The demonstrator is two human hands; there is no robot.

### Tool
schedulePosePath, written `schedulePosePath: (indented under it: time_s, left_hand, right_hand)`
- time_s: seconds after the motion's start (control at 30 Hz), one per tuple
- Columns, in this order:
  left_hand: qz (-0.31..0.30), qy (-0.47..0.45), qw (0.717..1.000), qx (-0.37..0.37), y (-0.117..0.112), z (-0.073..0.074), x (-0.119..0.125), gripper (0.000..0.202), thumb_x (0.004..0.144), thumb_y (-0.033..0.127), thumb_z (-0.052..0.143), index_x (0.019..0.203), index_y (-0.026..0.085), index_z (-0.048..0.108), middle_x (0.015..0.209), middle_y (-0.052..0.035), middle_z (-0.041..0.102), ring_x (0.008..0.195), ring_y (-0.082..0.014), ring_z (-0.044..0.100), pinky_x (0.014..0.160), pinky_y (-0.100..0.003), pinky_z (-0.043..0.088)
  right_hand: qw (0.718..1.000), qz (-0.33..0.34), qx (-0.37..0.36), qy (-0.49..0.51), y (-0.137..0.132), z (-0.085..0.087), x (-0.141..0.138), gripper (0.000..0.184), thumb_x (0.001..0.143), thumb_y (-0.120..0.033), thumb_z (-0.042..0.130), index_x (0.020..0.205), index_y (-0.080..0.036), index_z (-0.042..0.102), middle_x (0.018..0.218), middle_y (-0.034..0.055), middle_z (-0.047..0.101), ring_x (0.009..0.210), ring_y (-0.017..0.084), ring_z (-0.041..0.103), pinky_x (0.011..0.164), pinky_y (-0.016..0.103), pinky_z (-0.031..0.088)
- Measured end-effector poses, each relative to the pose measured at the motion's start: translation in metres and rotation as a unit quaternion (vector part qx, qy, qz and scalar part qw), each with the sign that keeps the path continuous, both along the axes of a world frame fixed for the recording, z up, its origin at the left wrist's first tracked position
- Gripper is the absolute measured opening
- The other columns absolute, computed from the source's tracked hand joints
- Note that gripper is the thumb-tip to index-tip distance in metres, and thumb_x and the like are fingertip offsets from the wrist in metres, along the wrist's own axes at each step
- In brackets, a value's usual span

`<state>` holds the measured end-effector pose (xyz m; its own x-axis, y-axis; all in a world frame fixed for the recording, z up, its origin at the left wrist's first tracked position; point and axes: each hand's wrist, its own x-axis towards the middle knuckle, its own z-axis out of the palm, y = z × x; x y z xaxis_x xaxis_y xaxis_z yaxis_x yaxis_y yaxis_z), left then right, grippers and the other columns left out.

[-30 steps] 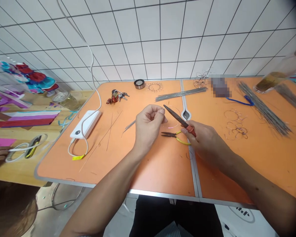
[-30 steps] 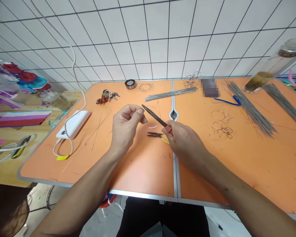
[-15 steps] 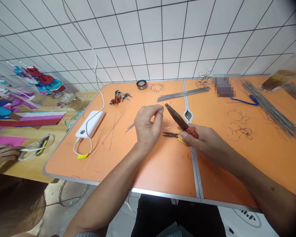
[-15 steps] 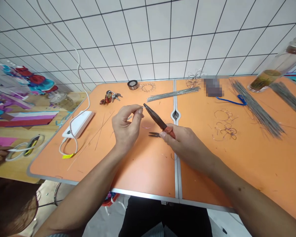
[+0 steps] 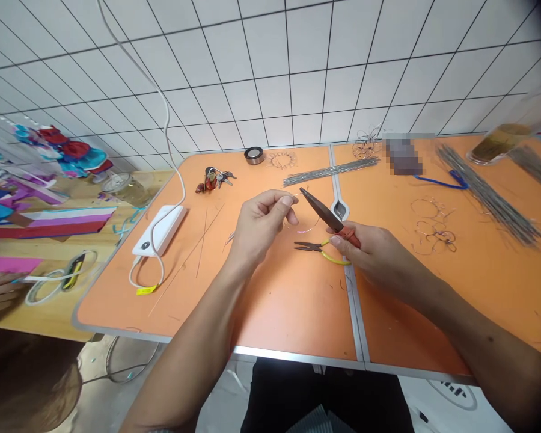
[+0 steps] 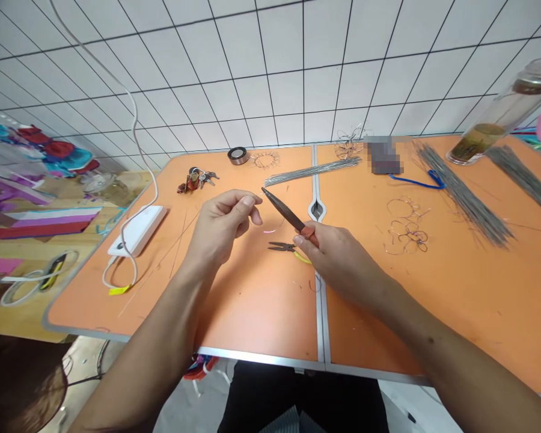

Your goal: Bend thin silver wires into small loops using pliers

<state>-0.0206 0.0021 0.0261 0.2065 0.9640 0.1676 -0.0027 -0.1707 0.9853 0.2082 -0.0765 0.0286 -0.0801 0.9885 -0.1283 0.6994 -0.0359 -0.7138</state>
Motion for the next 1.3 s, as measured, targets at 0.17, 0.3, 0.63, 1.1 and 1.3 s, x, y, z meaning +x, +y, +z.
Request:
schedulePosePath:
  time_s: [0.17, 0.3, 0.63, 1.1, 1.3]
  left_hand:
    - [0.006, -0.070, 0.996, -0.047, 0.0055, -0.0032, 0.0000, 0.032, 0.081, 0.050, 0.092, 0.086, 0.020, 0.083, 0.067, -0.0008, 0.068, 0.054, -0.0092, 0.048, 0.051, -0.025, 0.036]
    - [0.031, -0.071, 0.997, -0.026, 0.0072, -0.0062, -0.0004, 0.029, 0.080, 0.048, 0.092, 0.086, 0.021, 0.085, 0.070, -0.0014, 0.070, 0.059, -0.0100, 0.055, 0.057, -0.025, 0.044]
    - [0.036, -0.037, 0.998, 0.026, 0.0053, -0.0057, 0.0008, 0.028, 0.083, 0.049, 0.089, 0.087, 0.022, 0.087, 0.075, -0.0034, 0.073, 0.068, -0.0141, 0.058, 0.069, -0.030, 0.051]
    - [0.060, 0.071, 0.984, 0.150, 0.0003, -0.0066, 0.0024, 0.018, 0.096, 0.033, 0.076, 0.085, 0.023, 0.085, 0.079, -0.0033, 0.067, 0.077, -0.0172, 0.057, 0.073, -0.033, 0.044]
    - [0.075, 0.074, 0.983, 0.154, -0.0017, -0.0050, 0.0037, 0.016, 0.096, 0.033, 0.077, 0.087, 0.024, 0.086, 0.077, -0.0025, 0.066, 0.075, -0.0169, 0.055, 0.072, -0.033, 0.044]
  right_hand:
    - [1.000, 0.005, 0.012, -0.018, 0.0012, -0.0032, 0.0009, 0.042, 0.110, -0.049, 0.053, 0.076, -0.025, 0.046, 0.068, -0.0043, 0.050, 0.063, 0.016, 0.044, 0.060, 0.033, 0.029]
    - [1.000, 0.013, -0.007, 0.004, 0.0006, -0.0036, 0.0008, 0.042, 0.109, -0.052, 0.053, 0.077, -0.025, 0.049, 0.070, -0.0043, 0.050, 0.064, 0.016, 0.043, 0.061, 0.033, 0.029]
    - [0.999, 0.004, -0.035, 0.025, 0.0004, -0.0023, 0.0006, 0.040, 0.108, -0.057, 0.054, 0.083, -0.025, 0.055, 0.074, -0.0027, 0.056, 0.068, 0.018, 0.047, 0.064, 0.034, 0.030]
    - [0.999, -0.004, -0.040, 0.015, 0.0021, -0.0026, -0.0001, 0.038, 0.108, -0.058, 0.053, 0.089, -0.025, 0.062, 0.074, -0.0023, 0.057, 0.069, 0.019, 0.049, 0.064, 0.034, 0.031]
    - [0.999, -0.007, -0.032, 0.027, 0.0003, -0.0044, -0.0016, 0.038, 0.109, -0.058, 0.052, 0.108, -0.025, 0.071, 0.077, -0.0012, 0.060, 0.072, 0.020, 0.055, 0.066, 0.034, 0.037]
